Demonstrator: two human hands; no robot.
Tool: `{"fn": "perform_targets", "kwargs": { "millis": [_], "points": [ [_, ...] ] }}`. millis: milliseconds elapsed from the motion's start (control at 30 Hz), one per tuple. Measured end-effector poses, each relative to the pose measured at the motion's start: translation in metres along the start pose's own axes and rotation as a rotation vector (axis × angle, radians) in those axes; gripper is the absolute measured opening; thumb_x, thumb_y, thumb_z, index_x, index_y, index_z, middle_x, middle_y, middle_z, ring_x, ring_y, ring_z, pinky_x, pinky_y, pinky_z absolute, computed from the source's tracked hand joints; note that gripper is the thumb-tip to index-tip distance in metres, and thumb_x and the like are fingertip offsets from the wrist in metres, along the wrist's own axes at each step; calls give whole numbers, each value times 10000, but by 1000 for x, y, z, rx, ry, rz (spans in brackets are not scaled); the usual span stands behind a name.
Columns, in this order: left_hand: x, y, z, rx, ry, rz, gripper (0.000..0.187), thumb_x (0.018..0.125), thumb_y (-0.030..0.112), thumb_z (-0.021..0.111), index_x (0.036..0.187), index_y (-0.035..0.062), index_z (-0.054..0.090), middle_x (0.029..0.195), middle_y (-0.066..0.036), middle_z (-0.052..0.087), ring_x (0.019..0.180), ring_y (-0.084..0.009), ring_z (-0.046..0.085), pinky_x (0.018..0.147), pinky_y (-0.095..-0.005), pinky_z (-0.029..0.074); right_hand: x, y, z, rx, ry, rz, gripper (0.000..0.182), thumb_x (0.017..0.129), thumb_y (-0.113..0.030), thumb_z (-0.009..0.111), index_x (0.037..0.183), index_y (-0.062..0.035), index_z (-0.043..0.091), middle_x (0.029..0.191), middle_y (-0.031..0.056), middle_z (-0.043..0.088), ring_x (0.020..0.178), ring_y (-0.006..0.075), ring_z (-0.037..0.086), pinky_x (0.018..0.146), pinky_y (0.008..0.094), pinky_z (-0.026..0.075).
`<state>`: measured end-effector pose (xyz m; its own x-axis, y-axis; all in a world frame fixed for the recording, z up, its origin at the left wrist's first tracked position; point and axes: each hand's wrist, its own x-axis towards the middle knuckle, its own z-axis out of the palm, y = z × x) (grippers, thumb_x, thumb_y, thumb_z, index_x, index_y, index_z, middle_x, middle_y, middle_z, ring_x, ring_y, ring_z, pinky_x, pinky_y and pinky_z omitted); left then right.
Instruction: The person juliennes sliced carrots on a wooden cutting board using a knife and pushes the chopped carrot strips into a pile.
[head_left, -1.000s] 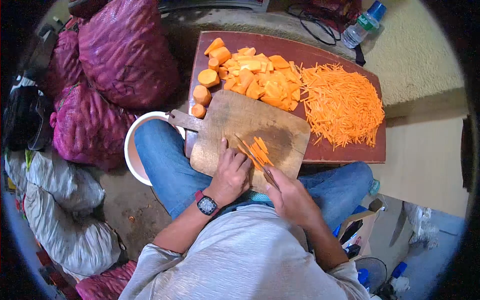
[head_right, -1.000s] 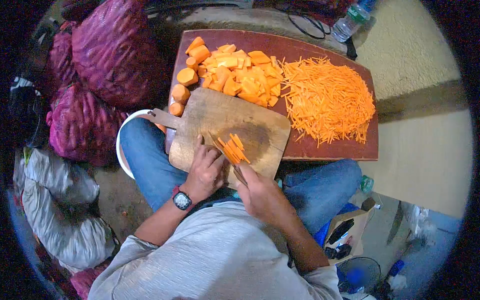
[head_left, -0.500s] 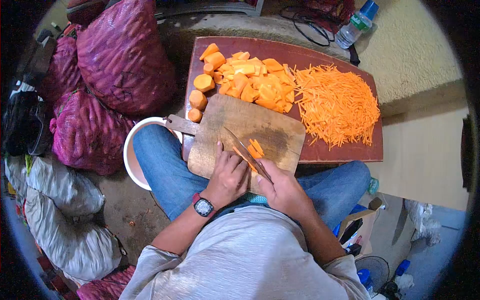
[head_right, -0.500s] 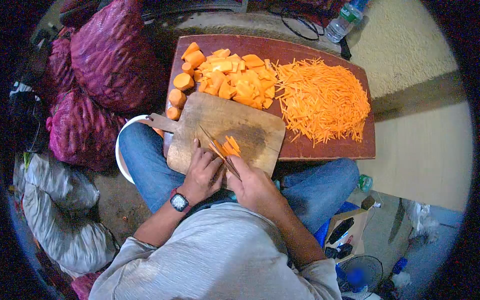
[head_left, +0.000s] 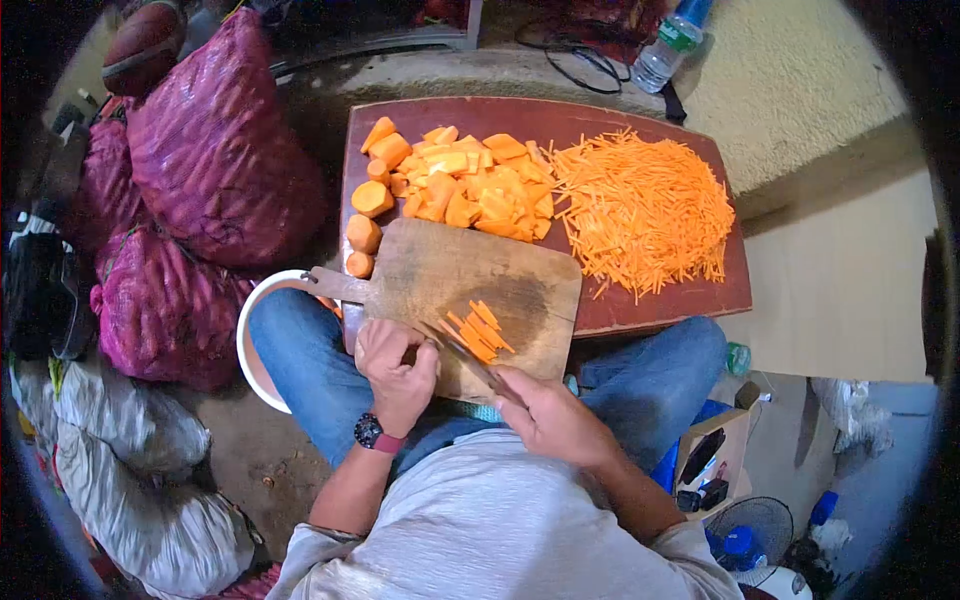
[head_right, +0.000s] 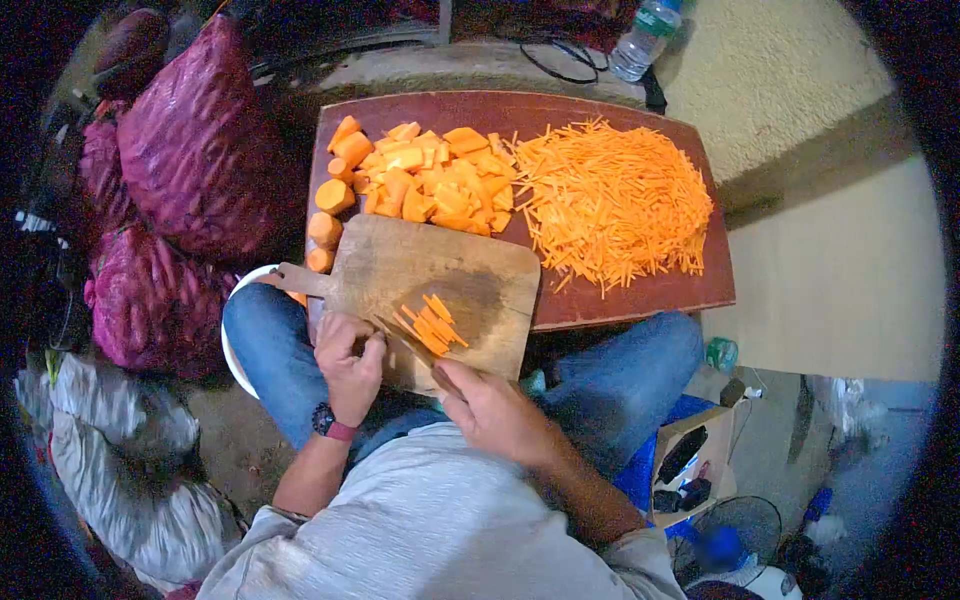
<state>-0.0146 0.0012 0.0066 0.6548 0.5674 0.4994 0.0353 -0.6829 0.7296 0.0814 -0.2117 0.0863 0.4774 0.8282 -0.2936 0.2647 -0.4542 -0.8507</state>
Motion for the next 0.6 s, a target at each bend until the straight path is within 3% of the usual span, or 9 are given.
{"fn": "perform_targets", "kwargs": {
  "millis": [100, 167, 233, 267, 300, 333, 600],
  "points": [
    [-3, -4, 2, 7, -87, -72, 130, 779, 24, 772, 771, 76, 653, 801, -84, 624, 814, -305, 599, 862, -441, 422, -7, 16, -21, -47, 93, -1, 334, 1055, -163, 647, 1340, 11, 636, 1093, 289, 736, 1043, 432, 756, 875, 471, 585],
    [-3, -2, 5, 48, -124, -39, 130, 784, 32, 786, 781, 78, 664, 817, -82, 624, 832, -303, 599, 883, -446, 415, -11, 24, -55, -69, 198, 136, 336, 1055, -166, 640, 1334, 21, 650, 1111, 282, 742, 1041, 396, 766, 877, 473, 584],
    [-5, -1, 9, 81, -163, -6, 131, 789, 40, 799, 792, 80, 675, 832, -81, 625, 851, -301, 599, 903, -451, 409, -9, 35, -87, -255, 399, 40, 343, 1060, -171, 625, 1334, 33, 651, 1109, 271, 751, 1032, 362, 768, 891, 460, 580],
    [-6, -2, 10, 110, -181, 21, 132, 792, 47, 810, 800, 81, 683, 847, -80, 625, 870, -301, 598, 911, -456, 404, -7, 47, -108, -261, 424, 151, 352, 1068, -180, 617, 1338, 43, 649, 1110, 273, 754, 1044, 368, 764, 912, 441, 573],
    [-5, -3, 12, 139, -198, 51, 134, 795, 55, 822, 809, 83, 691, 861, -80, 625, 888, -300, 597, 919, -462, 399, -2, 64, -125, -332, 507, 88, 324, 1046, -155, 632, 1330, -1, 645, 1041, 290, 744, 1016, 440, 764, 836, 488, 576],
    [-5, -3, 12, 134, -199, 58, 134, 795, 55, 822, 809, 83, 691, 861, -80, 625, 888, -300, 597, 919, -462, 399, 0, 74, -142, -334, 554, 120, 322, 1049, -158, 631, 1328, 4, 646, 1036, 297, 739, 1002, 463, 756, 817, 496, 573],
    [0, 5, 12, 215, -237, 102, 133, 809, 90, 853, 826, 92, 721, 848, -65, 631, 879, -295, 585, 894, -455, 394, 3, 81, -188, -586, 827, 1, 348, 1026, -172, 681, 1342, -28, 662, 1070, 282, 752, 992, 481, 745, 832, 533, 589]
  ]
}}
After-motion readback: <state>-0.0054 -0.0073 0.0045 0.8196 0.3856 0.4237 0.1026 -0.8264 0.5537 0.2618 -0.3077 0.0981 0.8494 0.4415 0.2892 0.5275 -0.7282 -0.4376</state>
